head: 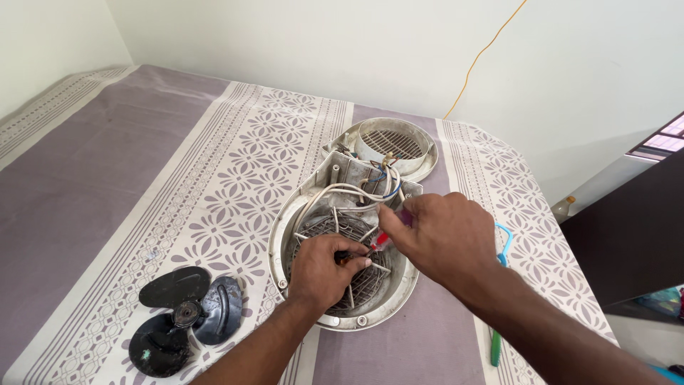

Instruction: The person services a disassembled exhaust fan lying on a bed. They use a screwdriver to unscrew parts of the fan housing, place screws in a small container, work on the motor area by hand, detach and reattach the fan blades, and finally align the front grille over the housing.

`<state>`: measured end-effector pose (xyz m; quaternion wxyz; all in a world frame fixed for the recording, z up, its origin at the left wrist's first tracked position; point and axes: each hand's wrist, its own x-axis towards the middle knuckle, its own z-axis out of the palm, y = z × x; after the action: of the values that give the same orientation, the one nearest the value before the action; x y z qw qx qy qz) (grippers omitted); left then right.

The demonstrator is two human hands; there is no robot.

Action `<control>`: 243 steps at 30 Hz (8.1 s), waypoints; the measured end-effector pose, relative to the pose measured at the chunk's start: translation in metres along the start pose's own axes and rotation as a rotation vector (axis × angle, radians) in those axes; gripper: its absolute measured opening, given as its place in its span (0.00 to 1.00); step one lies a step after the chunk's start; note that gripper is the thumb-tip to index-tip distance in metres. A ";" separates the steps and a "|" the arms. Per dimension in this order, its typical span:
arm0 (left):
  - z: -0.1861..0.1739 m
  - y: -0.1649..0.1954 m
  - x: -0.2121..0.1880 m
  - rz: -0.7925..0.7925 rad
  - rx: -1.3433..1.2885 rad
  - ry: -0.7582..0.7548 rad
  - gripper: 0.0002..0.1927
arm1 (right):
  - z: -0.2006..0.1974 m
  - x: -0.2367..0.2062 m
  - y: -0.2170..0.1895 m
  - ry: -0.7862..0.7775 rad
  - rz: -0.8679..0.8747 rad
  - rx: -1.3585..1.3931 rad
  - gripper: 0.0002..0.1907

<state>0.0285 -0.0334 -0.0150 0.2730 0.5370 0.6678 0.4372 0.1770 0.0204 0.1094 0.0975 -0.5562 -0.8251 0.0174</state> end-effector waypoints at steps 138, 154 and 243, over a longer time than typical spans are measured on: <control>0.001 -0.012 0.009 -0.023 -0.106 -0.036 0.21 | -0.033 0.018 0.001 -0.136 -0.263 0.250 0.17; 0.000 -0.011 0.009 -0.050 -0.075 -0.052 0.21 | -0.029 0.016 0.001 -0.168 -0.280 0.282 0.19; 0.004 -0.002 0.001 -0.174 -0.076 0.033 0.14 | 0.005 -0.006 0.000 0.048 -0.235 0.367 0.19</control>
<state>0.0303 -0.0320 -0.0185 0.3188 0.4590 0.6993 0.4457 0.1779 0.0155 0.1041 0.2184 -0.4292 -0.8647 0.1426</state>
